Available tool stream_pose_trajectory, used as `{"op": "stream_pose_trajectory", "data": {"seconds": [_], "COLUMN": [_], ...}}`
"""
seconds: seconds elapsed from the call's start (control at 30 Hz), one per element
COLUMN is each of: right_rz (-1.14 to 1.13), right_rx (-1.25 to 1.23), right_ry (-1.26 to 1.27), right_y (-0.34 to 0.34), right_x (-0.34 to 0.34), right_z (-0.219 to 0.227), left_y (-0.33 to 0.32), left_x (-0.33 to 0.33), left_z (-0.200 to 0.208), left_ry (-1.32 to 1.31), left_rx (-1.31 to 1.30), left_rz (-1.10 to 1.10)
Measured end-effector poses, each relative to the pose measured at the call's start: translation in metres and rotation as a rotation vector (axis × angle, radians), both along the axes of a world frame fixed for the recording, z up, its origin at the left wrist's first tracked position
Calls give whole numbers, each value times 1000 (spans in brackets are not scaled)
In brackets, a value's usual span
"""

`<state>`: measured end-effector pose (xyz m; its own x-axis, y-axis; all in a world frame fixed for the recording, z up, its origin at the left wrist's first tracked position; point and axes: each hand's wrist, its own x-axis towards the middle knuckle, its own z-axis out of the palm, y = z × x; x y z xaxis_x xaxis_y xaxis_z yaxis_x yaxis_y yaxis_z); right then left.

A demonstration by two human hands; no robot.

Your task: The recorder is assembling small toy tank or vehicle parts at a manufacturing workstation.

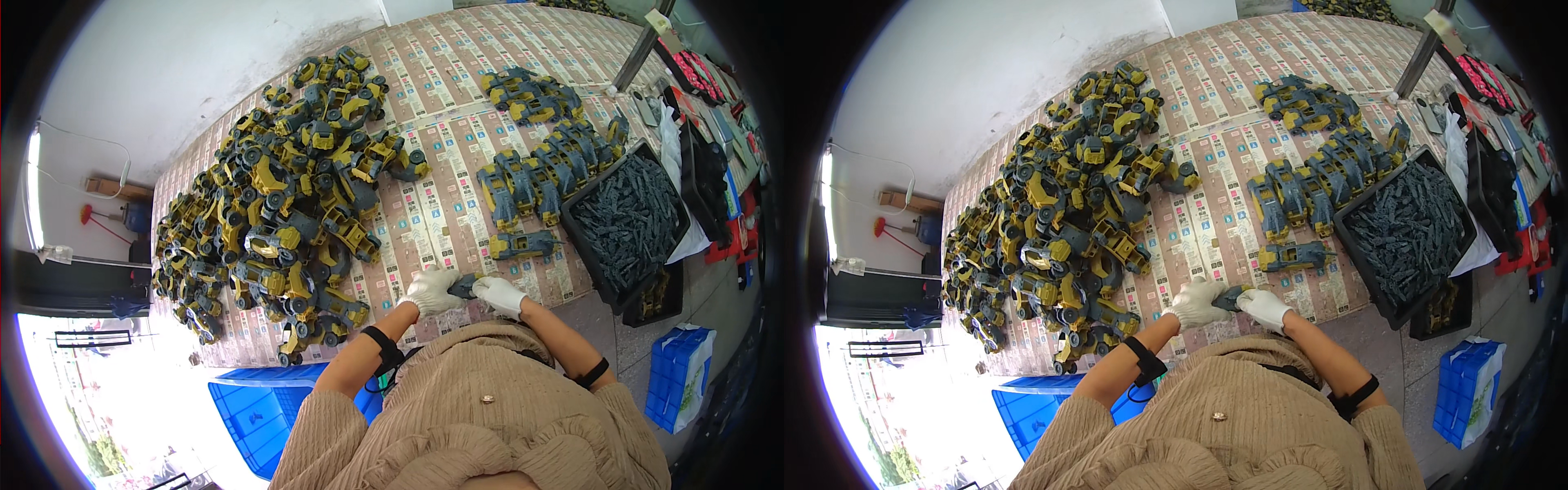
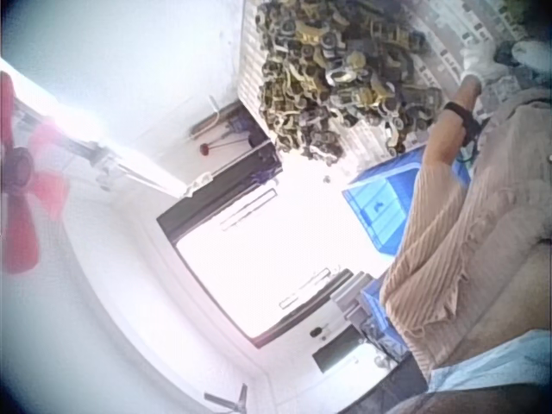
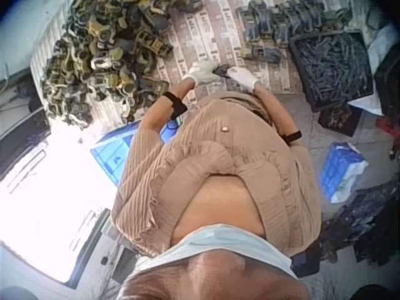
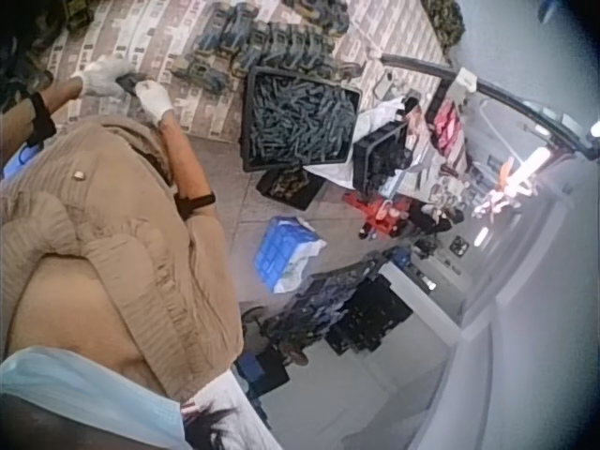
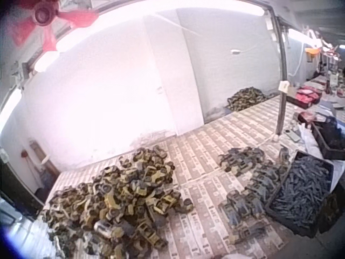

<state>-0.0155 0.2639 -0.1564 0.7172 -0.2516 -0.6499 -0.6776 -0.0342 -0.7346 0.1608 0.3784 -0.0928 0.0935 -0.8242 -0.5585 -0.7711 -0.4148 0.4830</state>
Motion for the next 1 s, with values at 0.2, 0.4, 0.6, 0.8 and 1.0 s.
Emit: {"op": "stream_pose_trajectory", "data": {"seconds": [0.2, 0.4, 0.6, 0.8, 1.0], "right_rz": [-94, -164, -40, 4, 126], "right_rx": [75, 31, -368, -431, -427], "right_ry": [60, 21, 4, 6, 140], "right_y": [1, 8, 15, 16, 3], "right_x": [8, 9, 9, 11, 21], "right_z": [17, 0, -4, -6, 3], "left_y": [3, 2, 5, 2, -2], "left_x": [2, -1, 5, 12, 6], "left_z": [-14, -11, -20, -10, -25], "left_ry": [-3, 24, 73, 305, 372], "left_rx": [-9, -25, -39, 44, 44], "left_rz": [-3, 27, 36, 174, 302]}}
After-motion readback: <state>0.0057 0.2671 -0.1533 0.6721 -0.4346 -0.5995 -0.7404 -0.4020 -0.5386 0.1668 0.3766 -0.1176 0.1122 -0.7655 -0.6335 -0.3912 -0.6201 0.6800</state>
